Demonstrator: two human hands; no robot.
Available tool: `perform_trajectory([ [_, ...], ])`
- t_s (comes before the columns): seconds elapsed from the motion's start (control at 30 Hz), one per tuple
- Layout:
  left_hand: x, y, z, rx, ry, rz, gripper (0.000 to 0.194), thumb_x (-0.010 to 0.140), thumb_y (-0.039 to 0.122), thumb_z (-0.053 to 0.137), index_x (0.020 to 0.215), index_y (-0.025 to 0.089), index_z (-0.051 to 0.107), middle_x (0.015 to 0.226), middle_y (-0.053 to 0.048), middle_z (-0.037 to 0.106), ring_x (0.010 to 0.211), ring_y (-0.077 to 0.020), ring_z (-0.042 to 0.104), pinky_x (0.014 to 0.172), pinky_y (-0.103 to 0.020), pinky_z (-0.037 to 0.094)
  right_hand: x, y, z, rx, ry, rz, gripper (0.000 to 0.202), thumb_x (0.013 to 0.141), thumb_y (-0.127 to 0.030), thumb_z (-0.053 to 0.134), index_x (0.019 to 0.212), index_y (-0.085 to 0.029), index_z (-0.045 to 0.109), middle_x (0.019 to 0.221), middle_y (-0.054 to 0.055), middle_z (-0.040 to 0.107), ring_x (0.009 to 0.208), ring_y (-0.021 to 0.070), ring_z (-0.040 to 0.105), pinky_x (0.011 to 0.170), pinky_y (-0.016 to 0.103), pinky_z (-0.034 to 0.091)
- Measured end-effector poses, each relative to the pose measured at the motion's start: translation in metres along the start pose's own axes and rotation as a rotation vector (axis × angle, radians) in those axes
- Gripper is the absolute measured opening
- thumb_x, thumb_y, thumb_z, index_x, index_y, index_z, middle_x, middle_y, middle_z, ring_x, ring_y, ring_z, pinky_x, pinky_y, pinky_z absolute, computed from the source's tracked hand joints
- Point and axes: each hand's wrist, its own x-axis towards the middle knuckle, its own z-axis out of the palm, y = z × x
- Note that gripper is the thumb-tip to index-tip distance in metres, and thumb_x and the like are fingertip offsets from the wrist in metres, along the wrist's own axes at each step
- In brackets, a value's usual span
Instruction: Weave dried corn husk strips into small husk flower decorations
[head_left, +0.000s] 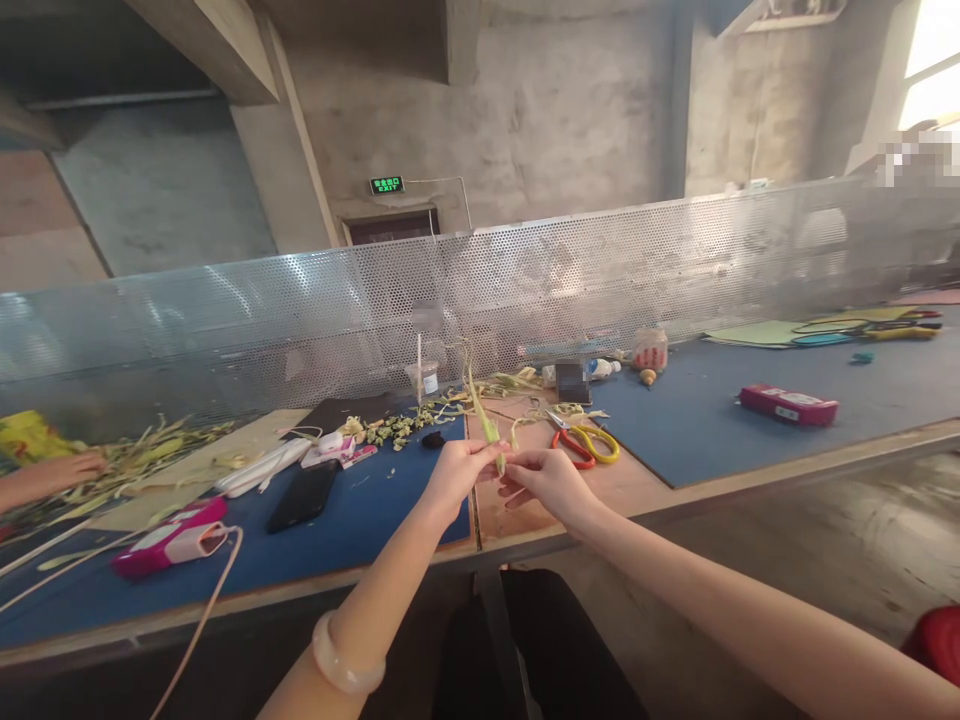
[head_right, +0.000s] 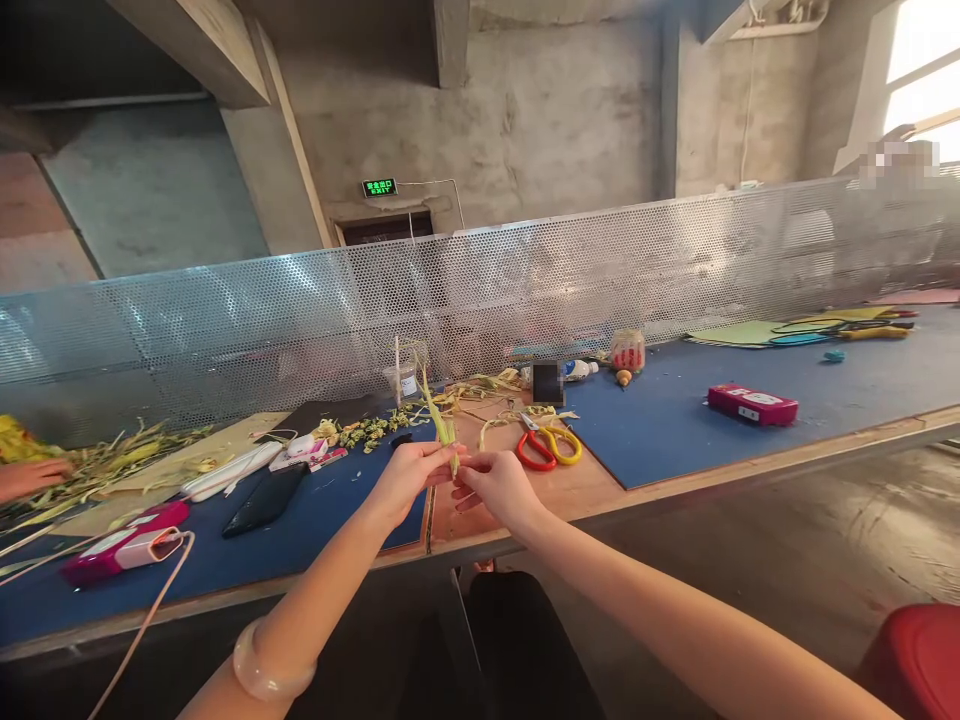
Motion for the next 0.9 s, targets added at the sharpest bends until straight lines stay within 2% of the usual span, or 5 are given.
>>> perform_trajectory([
  [0.27, 0.002, -0.001, -0.001, 0.026, -0.009, 0.032, 0.029, 0.065, 0.035, 0.069, 0.083, 0.012, 0.071, 0.077, -0.009, 0.072, 0.073, -0.0199, 0.064, 0.075, -0.032, 0.050, 0.000, 0.007, 0.000, 0.013, 0.014, -0.002, 0.023, 0.066, -0.031, 0.067, 0.070, -0.008, 0.064, 0.062, 0.006, 0.061, 0.058, 0.0167, 0.062, 0.048, 0.030, 0.056],
  [0.53, 0.001, -0.004, -0.001, 0.019, -0.011, 0.046, 0.029, 0.065, 0.035, 0.069, 0.083, 0.011, 0.071, 0.074, -0.007, 0.071, 0.069, -0.0182, 0.062, 0.076, -0.033, 0.049, 0.000, 0.002, 0.002, -0.025, -0.003, -0.028, 0.022, 0.066, -0.029, 0.065, 0.072, -0.008, 0.066, 0.069, 0.008, 0.062, 0.062, 0.0167, 0.061, 0.043, 0.028, 0.056],
  [0.67, 0.002, -0.007, 0.000, -0.002, -0.005, 0.052, 0.031, 0.066, 0.037, 0.067, 0.083, 0.011, 0.071, 0.072, -0.007, 0.070, 0.069, -0.0177, 0.062, 0.077, -0.032, 0.049, 0.003, 0.005, 0.000, -0.150, -0.007, -0.060, 0.020, 0.071, -0.028, 0.058, 0.076, -0.009, 0.064, 0.073, 0.007, 0.061, 0.062, 0.0164, 0.062, 0.042, 0.027, 0.056],
  [0.9, 0.005, -0.013, -0.001, 0.090, 0.011, 0.106, 0.032, 0.067, 0.041, 0.064, 0.075, 0.011, 0.070, 0.066, -0.005, 0.066, 0.069, -0.0183, 0.061, 0.071, -0.030, 0.048, 0.006, 0.009, -0.002, -0.369, 0.016, -0.155, 0.015, 0.074, -0.022, 0.050, 0.072, -0.012, 0.061, 0.064, 0.003, 0.057, 0.058, 0.0155, 0.062, 0.034, 0.019, 0.050],
])
